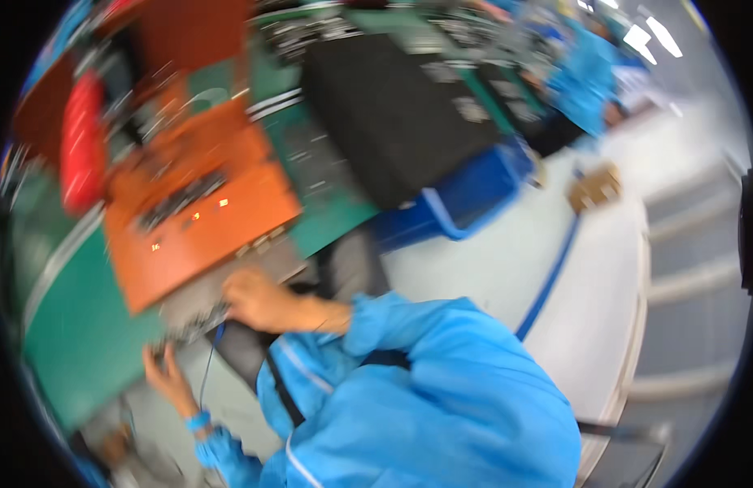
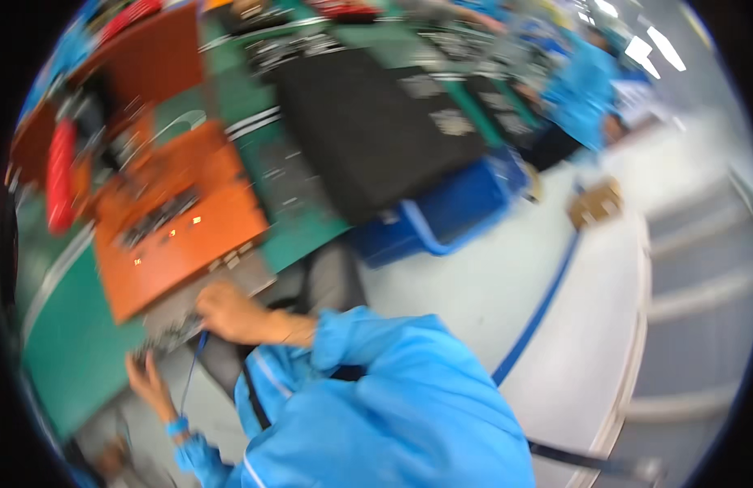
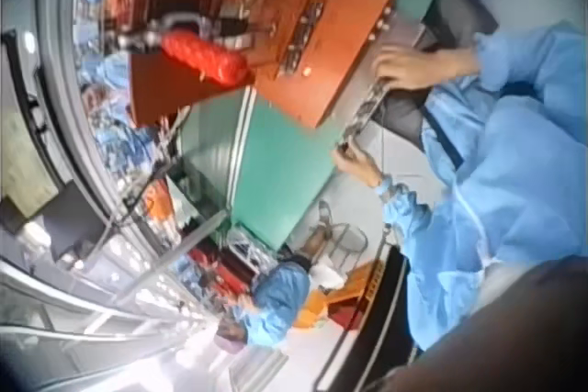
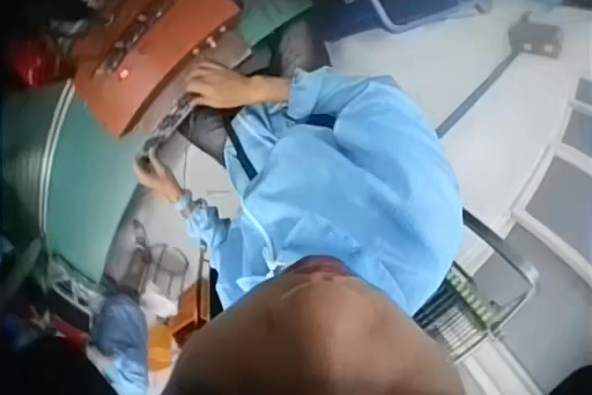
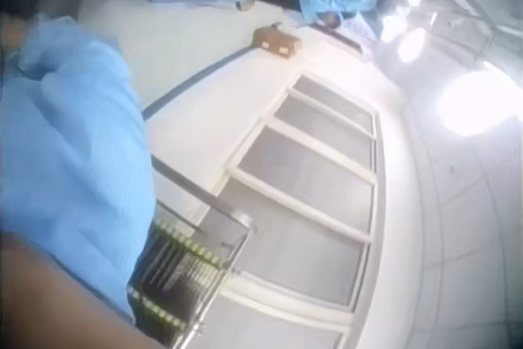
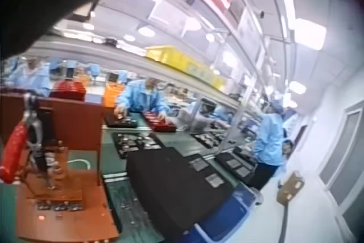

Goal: The person takes circuit boards from a rack, places them into a press machine, and pulls the handle down. The person then separates the circuit boards by hand and stacks them onto a foam pad.

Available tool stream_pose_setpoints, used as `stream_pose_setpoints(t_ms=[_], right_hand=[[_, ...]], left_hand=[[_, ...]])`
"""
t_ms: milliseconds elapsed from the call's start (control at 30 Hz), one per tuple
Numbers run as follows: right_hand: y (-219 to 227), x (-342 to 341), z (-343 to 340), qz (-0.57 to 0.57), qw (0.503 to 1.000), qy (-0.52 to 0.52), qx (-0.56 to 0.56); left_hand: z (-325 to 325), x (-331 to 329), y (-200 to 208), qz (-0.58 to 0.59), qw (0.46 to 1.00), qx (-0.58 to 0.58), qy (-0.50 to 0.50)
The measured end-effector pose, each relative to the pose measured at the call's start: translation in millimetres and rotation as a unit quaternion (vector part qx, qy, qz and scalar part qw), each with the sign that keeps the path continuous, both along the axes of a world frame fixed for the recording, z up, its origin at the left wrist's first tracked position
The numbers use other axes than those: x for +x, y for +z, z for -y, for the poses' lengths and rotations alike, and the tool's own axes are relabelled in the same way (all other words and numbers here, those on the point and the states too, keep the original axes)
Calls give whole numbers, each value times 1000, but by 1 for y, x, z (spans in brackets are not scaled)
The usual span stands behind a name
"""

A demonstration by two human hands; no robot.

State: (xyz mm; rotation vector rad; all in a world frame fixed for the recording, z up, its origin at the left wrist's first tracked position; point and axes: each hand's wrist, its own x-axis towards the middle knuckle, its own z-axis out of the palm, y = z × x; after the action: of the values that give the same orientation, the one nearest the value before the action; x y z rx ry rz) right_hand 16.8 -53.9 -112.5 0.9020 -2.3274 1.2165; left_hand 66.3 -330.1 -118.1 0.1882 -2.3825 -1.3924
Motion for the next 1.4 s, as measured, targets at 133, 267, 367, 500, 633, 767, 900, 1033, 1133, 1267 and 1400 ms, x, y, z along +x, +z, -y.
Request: stream_pose_setpoints(t_ms=[133,267,367,500,633,767,900,1033,1133,1267,1400], right_hand=[[-5,10,-14,-47,999,11,-21],[6,16,-26,-27,999,1,-35],[12,18,-13,11,999,-50,-16],[15,18,0,93,991,-79,-52],[24,14,4,138,982,-93,-91],[26,11,11,164,973,-120,-105],[1,-1,13,103,977,-159,-96],[11,13,-16,-12,999,15,-50],[20,19,-32,-220,964,113,101],[23,9,-33,-227,960,117,115],[46,2,-39,-127,988,71,45]], left_hand=[[-30,14,-17,-64,998,-6,5],[-36,9,-27,-91,993,-69,-41],[-24,5,-34,-97,993,-52,-47],[-49,-5,-6,-60,998,10,22],[-46,-13,9,6,999,37,-3],[-51,-22,19,-22,998,58,19],[-40,-30,16,88,996,-17,-21],[-48,22,-9,-25,997,-73,-24],[-38,31,-9,-51,989,-124,-54],[-22,10,-1,51,988,-121,-79],[-33,-5,50,0,953,-224,-201]])
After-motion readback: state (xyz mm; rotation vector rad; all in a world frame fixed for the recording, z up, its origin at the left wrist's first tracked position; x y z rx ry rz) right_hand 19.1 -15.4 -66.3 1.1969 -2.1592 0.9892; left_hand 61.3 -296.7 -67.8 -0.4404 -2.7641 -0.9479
